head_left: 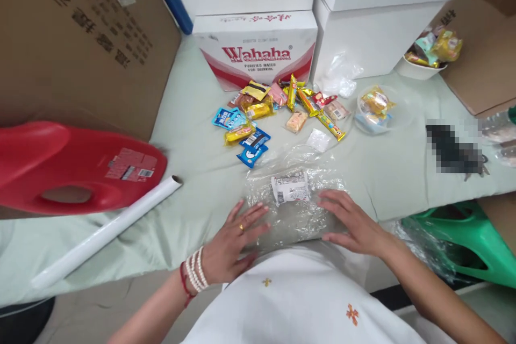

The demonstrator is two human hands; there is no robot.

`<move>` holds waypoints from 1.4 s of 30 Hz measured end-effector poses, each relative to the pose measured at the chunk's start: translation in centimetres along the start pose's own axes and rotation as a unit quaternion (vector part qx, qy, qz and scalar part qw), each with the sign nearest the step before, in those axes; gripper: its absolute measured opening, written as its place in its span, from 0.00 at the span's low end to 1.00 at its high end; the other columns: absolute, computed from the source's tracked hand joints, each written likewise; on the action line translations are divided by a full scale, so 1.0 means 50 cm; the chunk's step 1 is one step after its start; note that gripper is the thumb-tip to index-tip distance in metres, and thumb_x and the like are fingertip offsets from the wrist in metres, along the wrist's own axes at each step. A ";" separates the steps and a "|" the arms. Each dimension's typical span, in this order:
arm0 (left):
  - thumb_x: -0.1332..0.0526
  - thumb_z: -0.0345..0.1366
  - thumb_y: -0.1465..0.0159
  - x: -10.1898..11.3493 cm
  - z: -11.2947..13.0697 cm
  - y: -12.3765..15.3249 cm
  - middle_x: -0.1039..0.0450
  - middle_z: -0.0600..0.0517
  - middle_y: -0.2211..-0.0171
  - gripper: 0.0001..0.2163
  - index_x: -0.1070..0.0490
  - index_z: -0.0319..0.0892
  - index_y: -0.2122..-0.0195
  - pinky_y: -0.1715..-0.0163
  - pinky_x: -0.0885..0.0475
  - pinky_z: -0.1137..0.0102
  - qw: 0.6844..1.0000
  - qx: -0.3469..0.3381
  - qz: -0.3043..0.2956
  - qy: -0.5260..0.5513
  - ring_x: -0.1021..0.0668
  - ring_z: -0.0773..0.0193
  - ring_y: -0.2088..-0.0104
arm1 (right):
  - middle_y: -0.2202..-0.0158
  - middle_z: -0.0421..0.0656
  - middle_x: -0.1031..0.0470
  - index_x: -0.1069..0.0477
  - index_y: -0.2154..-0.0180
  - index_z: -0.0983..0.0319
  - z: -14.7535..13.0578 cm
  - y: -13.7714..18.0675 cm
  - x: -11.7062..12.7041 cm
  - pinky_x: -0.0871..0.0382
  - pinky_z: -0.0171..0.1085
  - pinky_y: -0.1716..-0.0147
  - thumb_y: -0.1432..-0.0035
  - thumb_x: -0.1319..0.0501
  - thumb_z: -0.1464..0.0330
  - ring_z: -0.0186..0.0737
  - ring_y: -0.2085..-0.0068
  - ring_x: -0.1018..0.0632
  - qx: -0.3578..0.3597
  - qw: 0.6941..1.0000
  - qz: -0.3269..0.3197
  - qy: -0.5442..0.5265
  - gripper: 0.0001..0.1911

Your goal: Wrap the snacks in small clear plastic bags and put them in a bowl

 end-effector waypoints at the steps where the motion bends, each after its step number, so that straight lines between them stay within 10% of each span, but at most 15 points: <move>1: 0.38 0.37 0.35 -0.013 0.001 0.002 0.38 0.43 0.30 0.26 0.36 0.51 0.35 0.28 0.55 0.42 1.000 0.001 -0.013 -0.001 0.38 0.48 0.28 | 0.35 0.54 0.34 0.40 0.32 0.53 0.008 0.022 -0.003 0.33 0.58 0.38 0.34 0.36 0.60 0.56 0.35 0.32 -0.009 1.000 0.001 0.008 0.32; 4: 0.40 0.35 0.31 -0.035 -0.013 0.001 0.27 0.46 0.37 0.09 0.24 0.49 0.52 0.28 0.53 0.46 0.999 0.031 0.005 0.008 0.33 0.52 0.31 | 0.39 0.52 0.28 0.29 0.41 0.53 0.034 0.058 -0.017 0.30 0.58 0.41 0.31 0.40 0.67 0.54 0.39 0.28 -0.027 0.999 0.026 0.018 0.18; 9: 0.49 0.35 0.27 -0.010 -0.050 -0.016 0.18 0.48 0.51 0.12 0.25 0.48 0.54 0.32 0.40 0.54 0.988 0.113 0.052 0.094 0.21 0.59 0.43 | 0.52 0.49 0.20 0.24 0.49 0.54 0.041 0.015 0.002 0.25 0.54 0.49 0.29 0.46 0.68 0.50 0.49 0.23 -0.037 0.998 -0.005 -0.046 0.14; 16: 0.46 0.44 0.29 0.086 -0.112 -0.079 0.22 0.49 0.66 0.13 0.27 0.45 0.66 0.54 0.26 0.62 0.956 0.213 0.189 0.077 0.21 0.58 0.60 | 0.63 0.46 0.20 0.22 0.56 0.57 0.068 -0.100 0.083 0.27 0.42 0.59 0.29 0.46 0.63 0.44 0.61 0.22 -0.103 0.993 0.001 -0.049 0.14; 23: 0.40 0.40 0.35 0.052 -0.174 -0.140 0.27 0.50 0.74 0.11 0.26 0.44 0.73 0.64 0.30 0.63 0.933 0.301 0.199 0.001 0.25 0.57 0.67 | 0.60 0.49 0.21 0.20 0.56 0.59 0.125 -0.202 0.074 0.30 0.45 0.55 0.32 0.44 0.63 0.50 0.58 0.24 -0.136 0.985 -0.018 0.108 0.14; 27: 0.39 0.39 0.35 0.034 -0.165 -0.143 0.28 0.49 0.72 0.10 0.26 0.44 0.73 0.62 0.30 0.61 0.924 0.311 0.217 -0.049 0.27 0.55 0.64 | 0.49 0.55 0.24 0.26 0.42 0.63 0.105 -0.297 0.068 0.32 0.50 0.49 0.35 0.38 0.58 0.59 0.45 0.29 -0.094 0.976 0.058 0.188 0.24; 33: 0.35 0.37 0.39 0.030 -0.162 -0.132 0.27 0.44 0.56 0.16 0.27 0.43 0.50 0.51 0.27 0.53 0.901 0.330 0.278 -0.044 0.26 0.48 0.53 | 0.72 0.42 0.24 0.20 0.59 0.62 0.138 -0.381 0.007 0.35 0.36 0.67 0.42 0.32 0.62 0.43 0.66 0.25 -0.231 0.962 -0.120 0.078 0.12; 38: 0.34 0.35 0.40 0.033 -0.168 -0.143 0.29 0.41 0.45 0.31 0.37 0.45 0.35 0.46 0.28 0.53 0.907 0.322 0.270 -0.003 0.26 0.47 0.46 | 0.71 0.40 0.25 0.19 0.57 0.58 0.013 -0.345 0.006 0.35 0.35 0.64 0.34 0.41 0.69 0.39 0.66 0.27 -0.035 0.985 -0.166 0.017 0.11; 42: 0.39 0.27 0.41 0.031 -0.178 -0.141 0.22 0.48 0.61 0.14 0.20 0.48 0.56 0.50 0.29 0.54 0.923 0.311 0.223 0.048 0.23 0.52 0.56 | 0.65 0.46 0.26 0.21 0.50 0.56 -0.068 -0.258 -0.039 0.38 0.38 0.64 0.33 0.43 0.75 0.44 0.61 0.29 0.073 0.961 -0.221 0.149 0.17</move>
Point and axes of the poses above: each hand's wrist, its own y-axis away from the middle knuckle, its own x-axis out of the back of the hand, z = x × y, the point moved 6 cm from there along -y, towards the middle knuckle
